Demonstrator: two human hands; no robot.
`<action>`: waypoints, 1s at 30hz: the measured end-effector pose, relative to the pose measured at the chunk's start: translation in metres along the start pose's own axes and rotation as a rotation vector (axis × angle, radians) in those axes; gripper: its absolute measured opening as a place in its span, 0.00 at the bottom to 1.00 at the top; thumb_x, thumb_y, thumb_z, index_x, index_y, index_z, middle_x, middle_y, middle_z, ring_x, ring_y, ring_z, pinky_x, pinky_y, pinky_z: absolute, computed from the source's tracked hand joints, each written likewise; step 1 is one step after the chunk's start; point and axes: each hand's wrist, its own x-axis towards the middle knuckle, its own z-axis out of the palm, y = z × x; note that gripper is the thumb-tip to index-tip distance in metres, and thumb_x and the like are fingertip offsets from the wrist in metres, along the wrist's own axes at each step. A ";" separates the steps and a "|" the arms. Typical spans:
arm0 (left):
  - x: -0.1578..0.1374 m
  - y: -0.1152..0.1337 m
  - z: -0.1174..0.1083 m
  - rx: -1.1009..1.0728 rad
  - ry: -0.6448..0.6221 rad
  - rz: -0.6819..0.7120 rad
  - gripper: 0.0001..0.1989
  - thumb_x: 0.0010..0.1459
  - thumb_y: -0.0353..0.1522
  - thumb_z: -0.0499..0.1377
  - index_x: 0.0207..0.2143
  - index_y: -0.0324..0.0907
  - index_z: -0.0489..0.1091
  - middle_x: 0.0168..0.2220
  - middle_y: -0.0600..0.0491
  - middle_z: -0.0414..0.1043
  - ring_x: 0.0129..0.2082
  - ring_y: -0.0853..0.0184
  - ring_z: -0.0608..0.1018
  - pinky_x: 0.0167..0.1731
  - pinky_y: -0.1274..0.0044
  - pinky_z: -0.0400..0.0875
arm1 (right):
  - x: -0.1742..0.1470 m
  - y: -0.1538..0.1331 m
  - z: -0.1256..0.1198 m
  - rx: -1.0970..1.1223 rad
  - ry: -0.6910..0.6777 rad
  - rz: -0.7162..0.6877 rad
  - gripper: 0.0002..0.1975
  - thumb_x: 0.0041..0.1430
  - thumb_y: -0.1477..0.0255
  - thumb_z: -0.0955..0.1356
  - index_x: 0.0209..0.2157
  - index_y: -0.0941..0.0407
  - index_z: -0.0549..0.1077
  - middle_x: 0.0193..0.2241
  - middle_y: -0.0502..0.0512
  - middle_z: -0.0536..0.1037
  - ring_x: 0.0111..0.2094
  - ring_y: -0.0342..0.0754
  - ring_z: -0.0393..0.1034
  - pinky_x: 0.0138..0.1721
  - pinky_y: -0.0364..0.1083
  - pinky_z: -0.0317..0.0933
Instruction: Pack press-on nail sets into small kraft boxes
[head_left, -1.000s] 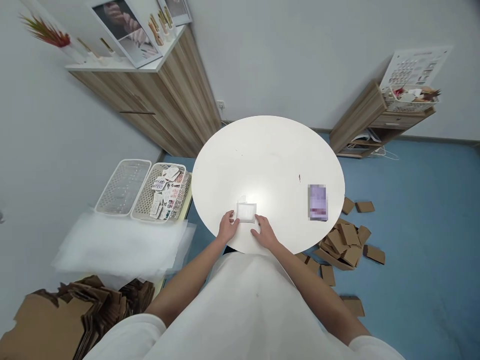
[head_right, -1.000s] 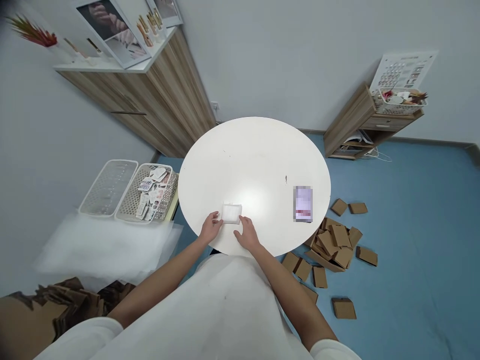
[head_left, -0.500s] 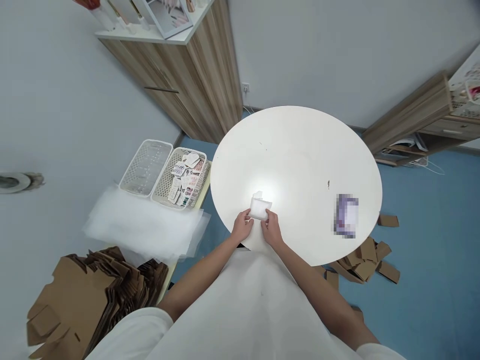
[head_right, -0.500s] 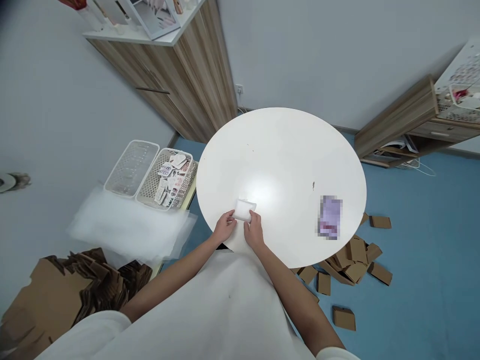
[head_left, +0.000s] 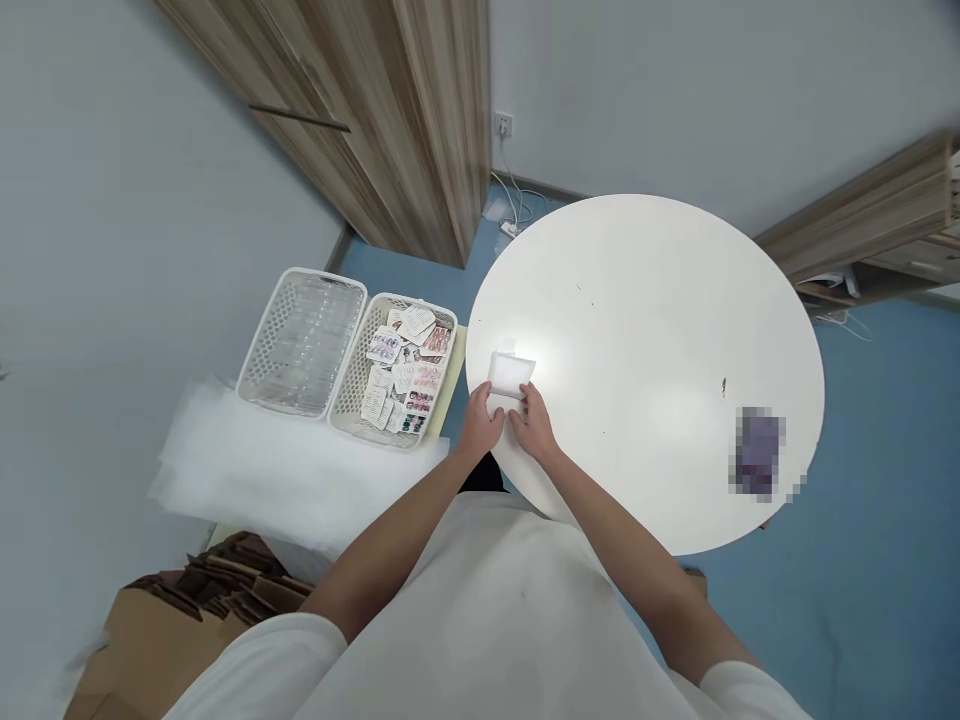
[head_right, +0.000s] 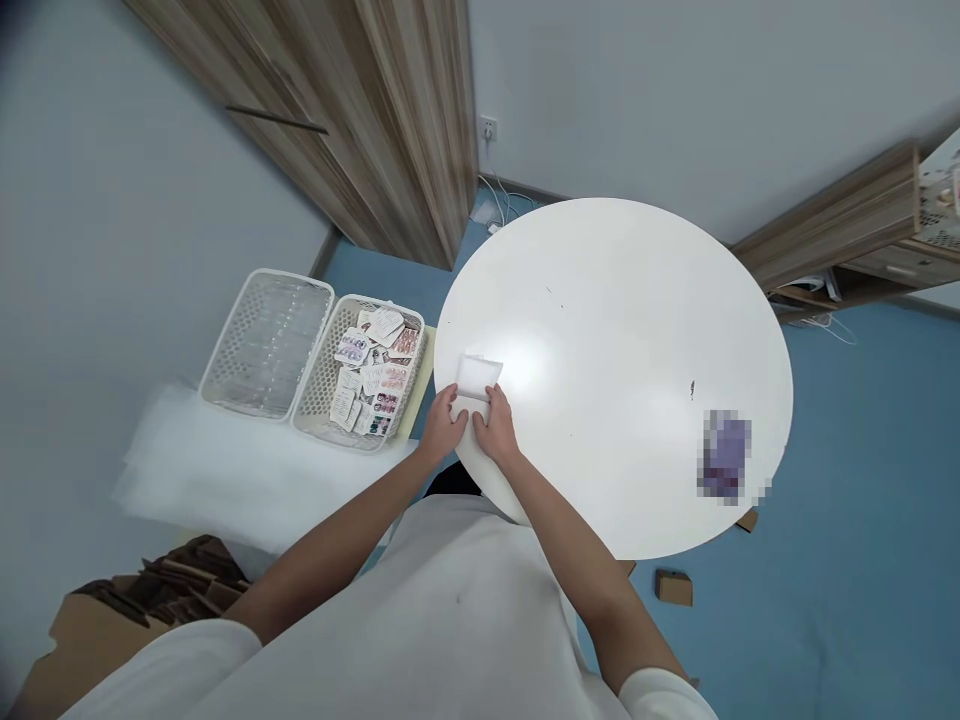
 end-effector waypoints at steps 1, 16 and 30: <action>0.006 -0.001 -0.004 0.003 0.002 0.006 0.26 0.51 0.28 0.51 0.54 0.39 0.53 0.53 0.44 0.57 0.52 0.61 0.63 0.49 0.68 0.61 | 0.005 -0.002 0.004 -0.002 0.001 0.001 0.28 0.52 0.71 0.60 0.56 0.54 0.49 0.58 0.59 0.50 0.56 0.53 0.48 0.52 0.57 0.50; 0.027 -0.007 -0.019 0.029 -0.071 0.080 0.31 0.51 0.28 0.51 0.58 0.38 0.45 0.59 0.43 0.47 0.58 0.59 0.52 0.56 0.65 0.51 | 0.030 -0.013 0.016 -0.032 0.009 0.043 0.33 0.50 0.72 0.61 0.57 0.53 0.45 0.59 0.57 0.47 0.59 0.54 0.43 0.55 0.59 0.45; -0.001 -0.008 -0.012 -0.041 -0.023 0.086 0.40 0.52 0.27 0.51 0.60 0.43 0.27 0.62 0.45 0.32 0.58 0.60 0.53 0.54 0.66 0.52 | -0.001 -0.012 0.006 0.062 -0.004 0.074 0.35 0.48 0.73 0.61 0.57 0.52 0.43 0.59 0.58 0.42 0.56 0.52 0.48 0.50 0.54 0.54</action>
